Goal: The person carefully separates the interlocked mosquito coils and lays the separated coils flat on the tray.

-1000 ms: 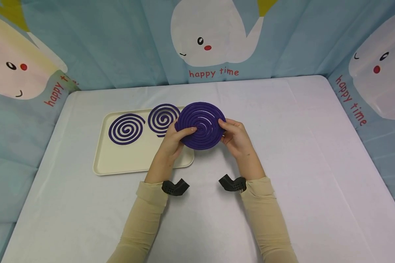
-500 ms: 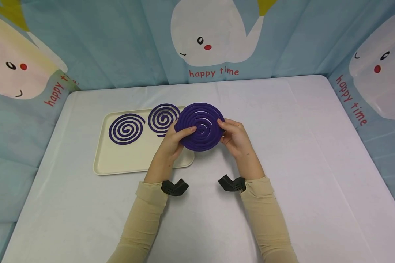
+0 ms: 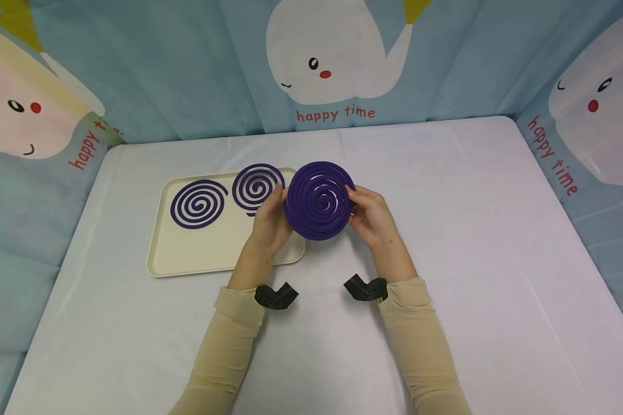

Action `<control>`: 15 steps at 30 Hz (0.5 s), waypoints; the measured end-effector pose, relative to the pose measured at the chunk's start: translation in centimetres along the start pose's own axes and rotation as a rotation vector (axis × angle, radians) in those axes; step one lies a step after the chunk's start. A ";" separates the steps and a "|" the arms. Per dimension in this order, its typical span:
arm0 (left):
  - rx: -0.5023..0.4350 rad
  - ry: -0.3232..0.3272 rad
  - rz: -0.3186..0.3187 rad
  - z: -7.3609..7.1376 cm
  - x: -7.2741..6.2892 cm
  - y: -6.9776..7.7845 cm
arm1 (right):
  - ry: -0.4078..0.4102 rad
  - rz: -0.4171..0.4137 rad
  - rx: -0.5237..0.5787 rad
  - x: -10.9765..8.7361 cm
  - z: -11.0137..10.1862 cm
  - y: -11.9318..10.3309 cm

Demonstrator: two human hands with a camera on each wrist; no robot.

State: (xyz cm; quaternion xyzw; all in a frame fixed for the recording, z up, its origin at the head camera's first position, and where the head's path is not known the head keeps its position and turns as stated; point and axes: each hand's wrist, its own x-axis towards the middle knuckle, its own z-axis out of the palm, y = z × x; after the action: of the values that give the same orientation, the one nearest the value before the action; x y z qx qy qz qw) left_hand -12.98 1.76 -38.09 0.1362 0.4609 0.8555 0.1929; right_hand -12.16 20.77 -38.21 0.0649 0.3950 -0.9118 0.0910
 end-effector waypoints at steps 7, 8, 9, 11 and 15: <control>-0.033 -0.081 0.011 -0.1 -0.1 0.2 | 0.020 0.000 0.013 0.0 0.2 -0.1; -0.028 -0.083 0.010 -0.2 -0.1 0.2 | 0.021 -0.002 0.011 -0.1 0.2 -0.1; -0.023 -0.085 0.010 -0.2 -0.1 0.2 | 0.021 -0.004 0.013 -0.1 0.3 -0.1; -0.031 -0.080 0.007 -0.3 -0.2 0.2 | 0.014 -0.007 0.008 -0.1 0.4 -0.1; -0.089 -0.077 -0.002 -0.5 -0.2 0.3 | -0.002 -0.022 -0.027 -0.3 0.6 0.0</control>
State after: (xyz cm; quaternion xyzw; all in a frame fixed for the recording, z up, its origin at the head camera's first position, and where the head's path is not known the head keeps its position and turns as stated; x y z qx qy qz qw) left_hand -13.02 1.16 -38.12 0.1599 0.4149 0.8690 0.2173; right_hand -11.92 20.39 -37.71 0.0585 0.4077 -0.9075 0.0822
